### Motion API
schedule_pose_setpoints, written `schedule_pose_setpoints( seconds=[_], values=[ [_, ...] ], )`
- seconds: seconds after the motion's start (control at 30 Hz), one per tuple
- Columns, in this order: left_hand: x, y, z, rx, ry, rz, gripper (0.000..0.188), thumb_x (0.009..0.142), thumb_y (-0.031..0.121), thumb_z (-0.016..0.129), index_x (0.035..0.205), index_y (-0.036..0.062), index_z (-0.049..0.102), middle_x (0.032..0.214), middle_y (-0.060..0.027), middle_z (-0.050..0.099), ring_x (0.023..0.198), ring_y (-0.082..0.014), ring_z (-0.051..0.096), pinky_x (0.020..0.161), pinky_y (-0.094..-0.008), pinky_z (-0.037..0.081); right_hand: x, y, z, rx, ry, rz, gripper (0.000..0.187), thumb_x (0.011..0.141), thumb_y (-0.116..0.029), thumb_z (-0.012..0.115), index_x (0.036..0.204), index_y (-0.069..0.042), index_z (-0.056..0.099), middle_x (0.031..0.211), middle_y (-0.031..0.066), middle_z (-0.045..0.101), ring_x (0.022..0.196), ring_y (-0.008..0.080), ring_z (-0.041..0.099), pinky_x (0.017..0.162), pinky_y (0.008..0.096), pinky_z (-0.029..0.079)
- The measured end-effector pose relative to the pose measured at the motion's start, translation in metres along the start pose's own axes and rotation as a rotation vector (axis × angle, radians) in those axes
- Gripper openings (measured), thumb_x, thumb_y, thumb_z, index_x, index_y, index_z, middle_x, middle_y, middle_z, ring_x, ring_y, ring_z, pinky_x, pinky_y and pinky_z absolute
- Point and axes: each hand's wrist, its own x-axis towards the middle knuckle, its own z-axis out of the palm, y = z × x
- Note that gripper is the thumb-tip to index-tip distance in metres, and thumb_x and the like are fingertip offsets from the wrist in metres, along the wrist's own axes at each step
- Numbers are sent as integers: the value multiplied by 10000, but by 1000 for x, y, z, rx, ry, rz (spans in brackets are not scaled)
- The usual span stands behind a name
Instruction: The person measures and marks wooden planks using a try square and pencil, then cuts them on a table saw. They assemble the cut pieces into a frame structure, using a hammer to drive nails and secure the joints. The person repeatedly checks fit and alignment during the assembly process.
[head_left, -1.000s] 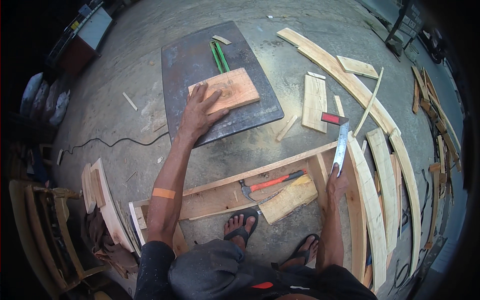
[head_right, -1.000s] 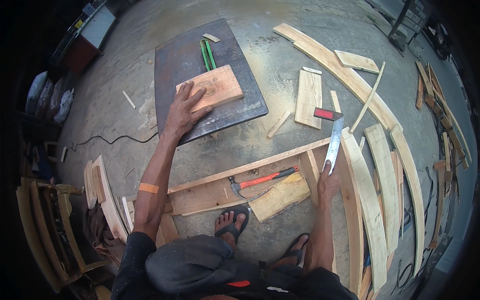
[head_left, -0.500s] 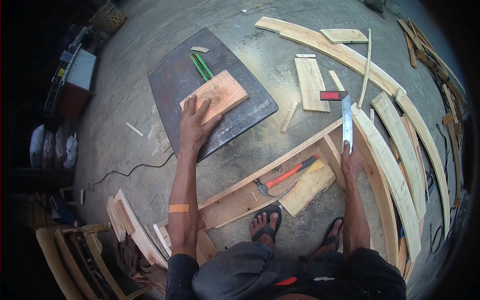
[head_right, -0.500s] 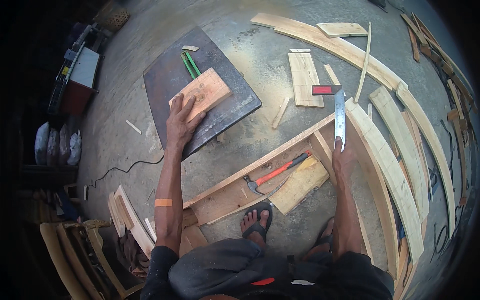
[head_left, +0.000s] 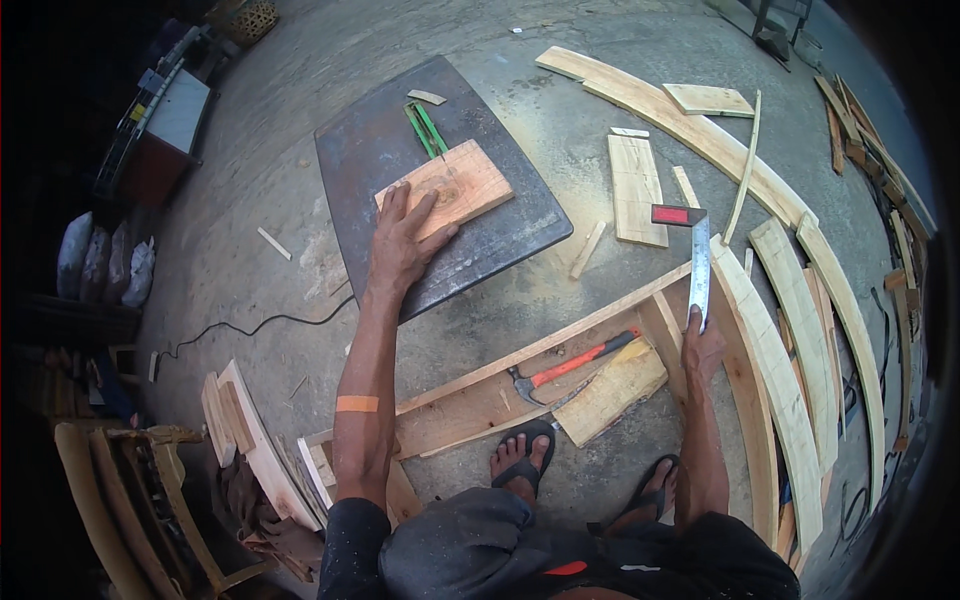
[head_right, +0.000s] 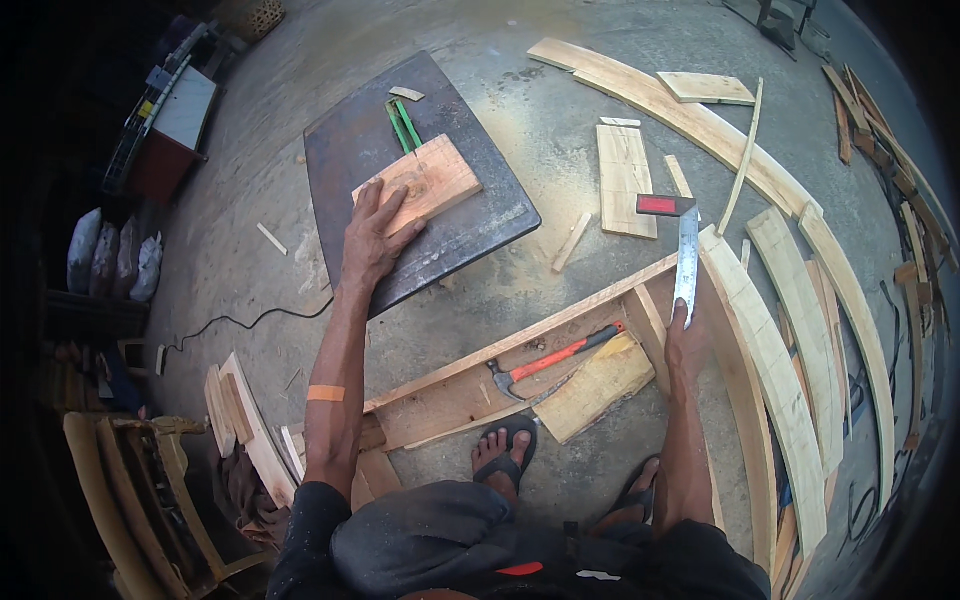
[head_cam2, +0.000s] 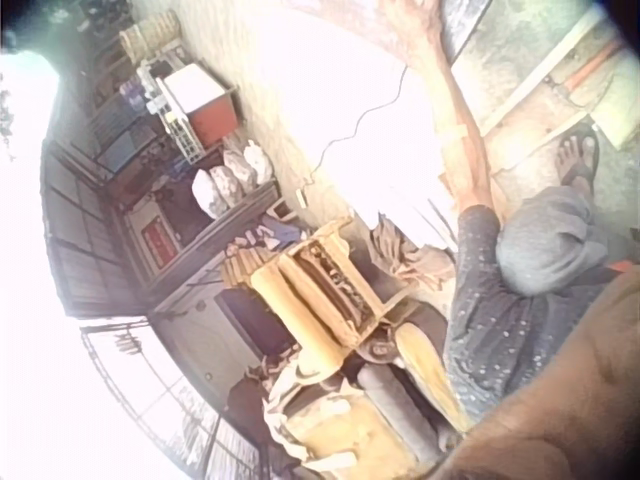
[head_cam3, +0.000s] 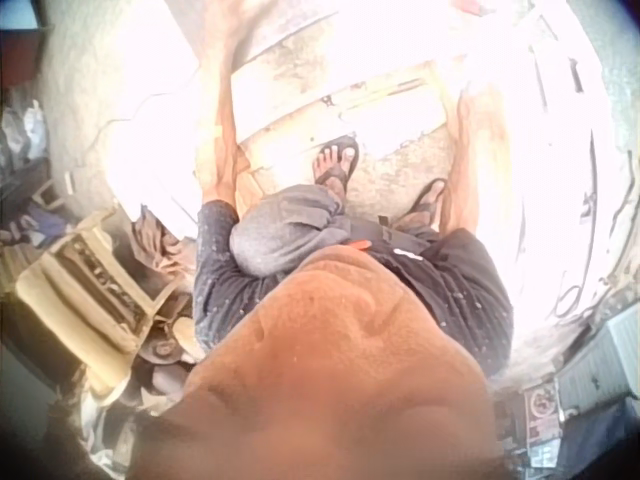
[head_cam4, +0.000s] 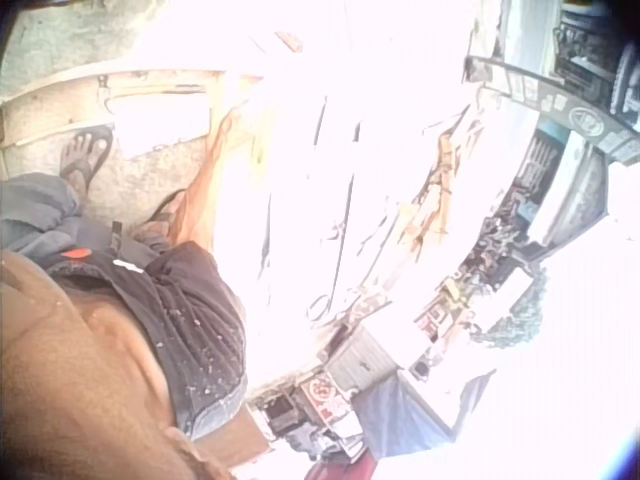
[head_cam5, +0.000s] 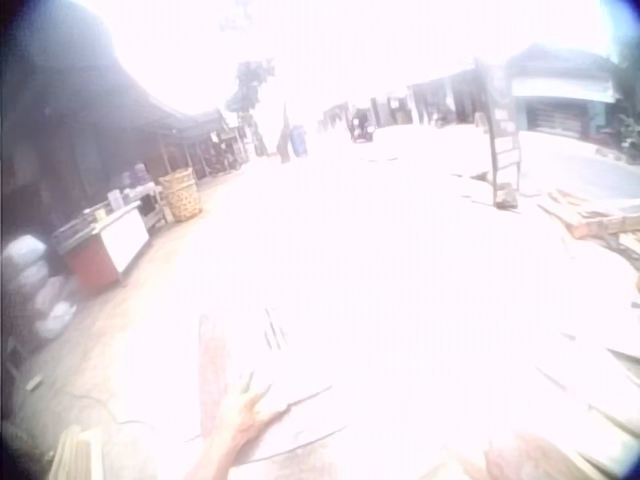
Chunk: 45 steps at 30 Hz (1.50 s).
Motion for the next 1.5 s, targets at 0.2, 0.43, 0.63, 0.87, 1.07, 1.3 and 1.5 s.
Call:
schedule_pose_setpoints(
  seconds=[0.2, 0.43, 0.63, 0.87, 1.07, 1.3, 1.5],
  values=[
    [4, -4, -1, -36, -20, -19, 630, 836, 482, 780, 1379, 192, 644, 1569, -214, 406, 1493, -398, 312, 1225, -477, 281, 4, 1, 0, -21, -2, -9, 560, 1005, -503, 529, 1040, 28, 704, 860, 260, 702, 830, 429, 685, 758, 512, 497],
    [6, -1, -3, -1, -34, -29, 645, 848, 496, 762, 1399, 188, 625, 1582, -191, 399, 1497, -367, 318, 1223, -461, 299, 4, 2, -1, -76, -39, 2, 498, 1008, -440, 542, 1089, 24, 704, 883, 279, 699, 842, 456, 681, 747, 528, 493],
    [8, -9, -1, 4, -31, -11, 657, 850, 522, 749, 1401, 187, 624, 1581, -202, 396, 1496, -380, 315, 1224, -468, 289, 6, 7, 4, -95, -34, -4, 520, 1007, -448, 538, 1088, 36, 707, 874, 269, 702, 829, 443, 681, 747, 520, 497],
    [11, -12, 1, -15, -9, 2, 661, 845, 528, 749, 1399, 188, 626, 1580, -208, 395, 1494, -392, 315, 1224, -476, 285, 4, 7, 3, -49, -21, -37, 530, 1009, -450, 524, 1077, 41, 710, 874, 262, 704, 828, 439, 679, 750, 517, 496],
    [15, -16, 2, -66, -21, -13, 675, 830, 549, 757, 1393, 197, 631, 1580, -201, 396, 1511, -367, 286, 1246, -512, 223, 2, 2, 1, -46, -20, -31, 548, 1006, -472, 520, 1059, 38, 714, 861, 261, 703, 818, 435, 680, 746, 518, 497],
    [19, -14, 1, -45, -28, -29, 673, 836, 570, 744, 1391, 207, 633, 1580, -201, 394, 1509, -362, 295, 1249, -504, 227, 3, 6, 5, -65, 19, -54, 559, 1000, -491, 522, 1060, 30, 715, 851, 262, 703, 809, 436, 683, 738, 524, 497],
    [21, -19, 1, -49, -21, -25, 681, 836, 588, 737, 1397, 216, 629, 1583, -201, 391, 1511, -371, 288, 1245, -505, 230, 4, 7, 5, -48, -5, -41, 553, 1002, -485, 516, 1072, 26, 713, 854, 263, 703, 815, 436, 683, 742, 529, 495]
  ],
)
